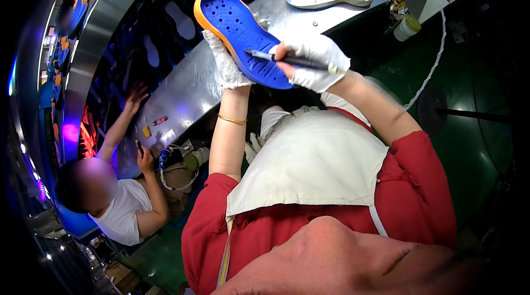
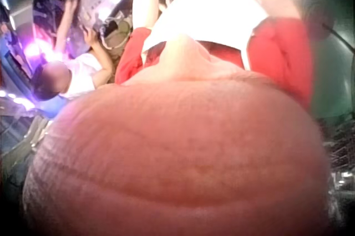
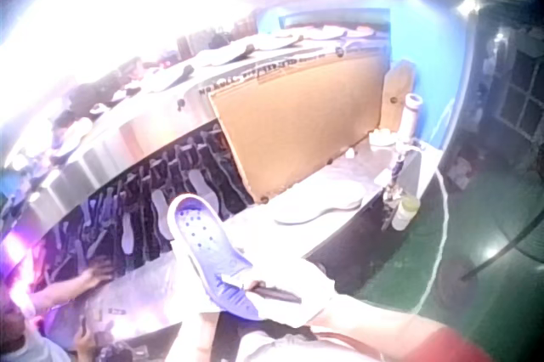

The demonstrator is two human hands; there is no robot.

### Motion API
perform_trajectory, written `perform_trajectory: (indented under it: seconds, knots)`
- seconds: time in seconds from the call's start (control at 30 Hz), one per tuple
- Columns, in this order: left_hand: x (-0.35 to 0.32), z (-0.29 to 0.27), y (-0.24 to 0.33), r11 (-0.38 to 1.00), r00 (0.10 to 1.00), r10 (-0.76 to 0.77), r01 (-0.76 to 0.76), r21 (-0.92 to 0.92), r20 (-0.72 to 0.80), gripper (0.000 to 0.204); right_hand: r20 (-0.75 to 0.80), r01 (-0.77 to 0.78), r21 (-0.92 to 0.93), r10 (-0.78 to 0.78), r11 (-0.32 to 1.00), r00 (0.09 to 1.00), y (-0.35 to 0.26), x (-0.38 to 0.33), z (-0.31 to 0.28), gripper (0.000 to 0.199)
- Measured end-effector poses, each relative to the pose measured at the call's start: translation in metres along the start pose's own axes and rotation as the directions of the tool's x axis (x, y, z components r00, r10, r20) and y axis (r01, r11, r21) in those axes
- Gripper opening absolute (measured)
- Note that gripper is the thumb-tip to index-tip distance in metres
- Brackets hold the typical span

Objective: The person applies adhesive to the edges and bottom of blue and orange shoe soles using a specialized applicator tool and a manual brush. The person picks up each sole, applies liquid from the applicator around the perimeter, uses a brush to spread the liquid across the bottom surface, and then places the treated sole back onto the conveyor belt.

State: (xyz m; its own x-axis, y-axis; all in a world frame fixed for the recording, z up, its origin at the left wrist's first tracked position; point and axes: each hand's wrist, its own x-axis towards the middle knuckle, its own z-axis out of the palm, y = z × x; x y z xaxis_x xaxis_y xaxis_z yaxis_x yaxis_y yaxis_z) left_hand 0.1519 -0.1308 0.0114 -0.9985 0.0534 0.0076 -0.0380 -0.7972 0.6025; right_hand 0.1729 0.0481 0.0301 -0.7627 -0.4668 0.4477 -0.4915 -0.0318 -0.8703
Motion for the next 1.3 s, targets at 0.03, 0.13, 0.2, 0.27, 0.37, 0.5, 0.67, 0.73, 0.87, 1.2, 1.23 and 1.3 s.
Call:
perform_trajectory:
  seconds: [0.03,0.13,0.2,0.27,0.37,0.5,0.67,0.73,0.87,1.2,1.23,1.3]
  knots:
    - [0.001,0.003,0.001,0.999,1.000,0.006,-0.006,0.040,0.005,0.074,0.032,0.081,-0.097,-0.078,0.992,0.996,0.000,-0.002,0.002,0.014]
    - [0.001,0.005,0.010,0.996,0.999,0.026,-0.024,0.080,-0.023,0.077,0.092,0.086,-0.063,-0.080,0.994,0.993,-0.010,-0.002,0.002,0.011]
    - [-0.001,-0.004,0.011,0.999,0.999,0.038,-0.038,0.034,-0.004,0.081,0.107,-0.139,0.182,0.121,0.973,0.987,0.001,0.000,-0.003,0.014]
    - [-0.007,-0.004,0.004,0.994,0.998,0.044,-0.039,-0.097,0.051,0.082,0.068,-0.304,0.351,0.300,0.886,0.952,0.003,0.007,-0.013,0.011]
    - [-0.029,0.016,-0.006,0.985,0.998,0.068,-0.067,-0.160,0.001,0.082,-0.006,-0.259,0.287,0.273,0.922,0.962,0.000,0.012,-0.026,0.012]
    - [-0.040,0.023,-0.008,0.993,0.992,0.108,-0.111,-0.046,-0.072,0.073,-0.034,-0.156,0.332,0.177,0.930,0.984,-0.006,0.005,-0.015,0.009]
    - [-0.025,0.001,-0.004,0.986,0.989,0.136,-0.130,-0.106,0.059,0.075,0.077,-0.047,0.328,0.023,0.944,0.997,-0.019,-0.012,0.024,0.009]
    - [-0.028,-0.003,0.000,0.976,0.975,0.215,-0.212,-0.054,0.060,0.070,0.100,-0.273,0.539,0.261,0.797,0.960,-0.016,-0.007,0.013,0.006]
    - [-0.025,0.003,0.007,0.967,0.956,0.255,-0.252,-0.037,0.144,0.073,-0.040,0.048,0.309,-0.037,0.950,0.999,0.005,-0.009,0.022,0.010]
    - [-0.027,0.007,0.025,0.972,0.961,0.235,-0.230,-0.053,0.148,0.080,-0.004,-0.238,0.565,0.292,0.790,0.957,-0.010,0.007,0.021,0.011]
    - [-0.025,0.006,0.028,0.975,0.962,0.221,-0.212,-0.071,0.158,0.080,-0.027,-0.224,0.457,0.265,0.861,0.964,-0.013,0.007,0.021,0.008]
    - [-0.031,0.024,0.031,0.972,0.965,0.229,-0.219,-0.083,0.131,0.083,0.016,-0.095,0.365,0.095,0.926,0.995,-0.008,0.005,0.021,0.006]
